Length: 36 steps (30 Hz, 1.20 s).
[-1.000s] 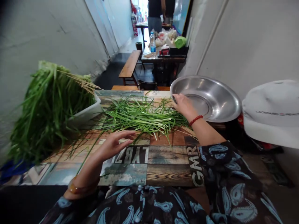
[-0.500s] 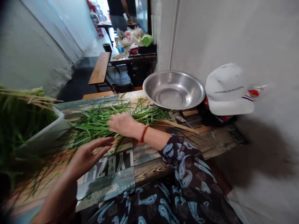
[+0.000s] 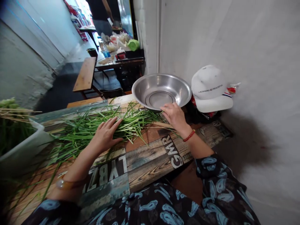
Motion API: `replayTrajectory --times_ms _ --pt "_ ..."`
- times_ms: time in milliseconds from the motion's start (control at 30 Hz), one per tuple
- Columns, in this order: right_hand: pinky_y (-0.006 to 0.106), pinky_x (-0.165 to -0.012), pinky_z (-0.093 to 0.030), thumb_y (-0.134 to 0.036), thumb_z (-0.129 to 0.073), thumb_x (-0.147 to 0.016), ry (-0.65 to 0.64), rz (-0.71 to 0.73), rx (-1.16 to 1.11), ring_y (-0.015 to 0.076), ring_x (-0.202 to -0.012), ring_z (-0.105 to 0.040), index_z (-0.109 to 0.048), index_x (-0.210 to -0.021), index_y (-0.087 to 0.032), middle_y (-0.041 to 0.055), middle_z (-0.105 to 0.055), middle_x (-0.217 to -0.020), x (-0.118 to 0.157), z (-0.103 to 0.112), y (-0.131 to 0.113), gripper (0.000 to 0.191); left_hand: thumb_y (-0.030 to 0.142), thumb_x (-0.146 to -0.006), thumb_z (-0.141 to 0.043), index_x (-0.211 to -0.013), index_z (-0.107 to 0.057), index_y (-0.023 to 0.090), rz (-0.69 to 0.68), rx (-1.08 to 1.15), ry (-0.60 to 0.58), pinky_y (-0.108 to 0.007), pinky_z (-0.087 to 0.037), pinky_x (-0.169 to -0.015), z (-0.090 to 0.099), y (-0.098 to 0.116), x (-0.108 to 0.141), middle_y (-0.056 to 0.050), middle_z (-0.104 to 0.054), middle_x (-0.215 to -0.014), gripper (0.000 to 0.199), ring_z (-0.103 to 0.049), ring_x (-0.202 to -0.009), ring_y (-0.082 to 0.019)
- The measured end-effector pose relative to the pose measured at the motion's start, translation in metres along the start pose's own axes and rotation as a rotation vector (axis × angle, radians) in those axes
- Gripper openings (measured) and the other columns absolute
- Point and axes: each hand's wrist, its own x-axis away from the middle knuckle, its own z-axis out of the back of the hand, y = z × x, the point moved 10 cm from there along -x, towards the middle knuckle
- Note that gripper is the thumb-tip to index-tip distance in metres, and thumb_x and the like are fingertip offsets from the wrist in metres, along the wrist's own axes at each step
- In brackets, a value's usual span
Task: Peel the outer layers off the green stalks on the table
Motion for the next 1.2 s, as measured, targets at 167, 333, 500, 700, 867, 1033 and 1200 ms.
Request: replayTrajectory --times_ms 167,333,500,700,867,1033,1200 --pt "0.039 -0.097 -0.053 -0.03 -0.043 -0.102 0.195 0.023 -0.352 0.0208 -0.102 -0.066 -0.072 -0.108 -0.022 0.0091 -0.072 -0.106 -0.011 -0.016 -0.06 0.031 0.043 -0.083 -0.067 -0.154 -0.033 0.021 -0.037 -0.036 -0.032 -0.055 -0.035 -0.113 -0.011 -0.003 0.002 -0.017 -0.051 -0.148 0.082 -0.05 -0.134 -0.036" --pt "0.029 -0.108 -0.048 -0.023 -0.033 -0.104 -0.223 0.469 -0.489 0.0146 -0.126 -0.057 -0.062 -0.125 -0.023 0.0071 -0.063 -0.134 0.003 -0.061 -0.184 0.037 0.04 -0.085 -0.064 -0.152 -0.034 0.017 -0.057 -0.02 0.066 -0.049 -0.037 -0.112 -0.012 -0.01 0.026 -0.018 -0.058 -0.14 0.078 -0.055 -0.129 -0.033" --pt "0.04 -0.109 -0.049 -0.024 -0.051 -0.097 -0.253 0.296 -0.678 0.0206 -0.126 -0.058 -0.058 -0.131 -0.023 0.0098 -0.063 -0.135 0.017 -0.059 -0.151 0.035 0.039 -0.086 -0.062 -0.15 -0.037 0.013 -0.037 0.016 0.075 -0.05 -0.039 -0.11 -0.019 -0.013 0.036 -0.02 -0.057 -0.141 0.073 -0.054 -0.129 -0.034" --pt "0.022 -0.054 -0.053 -0.045 -0.063 -0.089 0.025 -0.652 -1.25 0.0136 -0.07 -0.072 -0.064 -0.103 -0.021 0.0046 -0.075 -0.092 0.046 -0.071 0.011 0.028 0.034 -0.088 -0.055 -0.149 -0.041 0.014 0.055 -0.002 0.047 -0.049 -0.04 -0.107 -0.019 -0.022 0.026 -0.018 -0.056 -0.141 0.066 -0.052 -0.129 -0.036" --pt "0.019 -0.051 -0.05 -0.047 -0.064 -0.088 0.241 -0.865 -1.404 0.0123 -0.066 -0.071 -0.061 -0.08 -0.015 0.0088 -0.075 -0.082 0.037 -0.071 0.057 0.034 0.03 -0.087 -0.054 -0.149 -0.039 0.015 0.093 -0.069 0.022 -0.049 -0.041 -0.105 -0.019 -0.02 0.019 -0.017 -0.056 -0.141 0.065 -0.051 -0.128 -0.036" --pt "0.016 -0.044 -0.043 -0.03 -0.053 -0.097 0.411 -0.988 -1.322 0.0078 -0.052 -0.064 -0.055 -0.074 -0.016 0.0023 -0.07 -0.064 0.013 -0.071 0.104 0.026 0.031 -0.086 -0.055 -0.149 -0.039 0.016 0.087 -0.041 0.028 -0.049 -0.04 -0.107 -0.018 -0.017 0.023 -0.017 -0.055 -0.142 0.066 -0.05 -0.129 -0.035" --pt "0.017 -0.046 -0.041 -0.032 -0.038 -0.102 0.397 -0.921 -1.057 0.0078 -0.054 -0.062 -0.056 -0.08 -0.015 0.0051 -0.07 -0.073 0.005 -0.062 0.15 0.033 0.029 -0.083 -0.058 -0.148 -0.038 0.016 0.084 -0.022 0.041 -0.049 -0.039 -0.108 -0.022 -0.02 0.026 -0.017 -0.055 -0.141 0.069 -0.05 -0.13 -0.035"
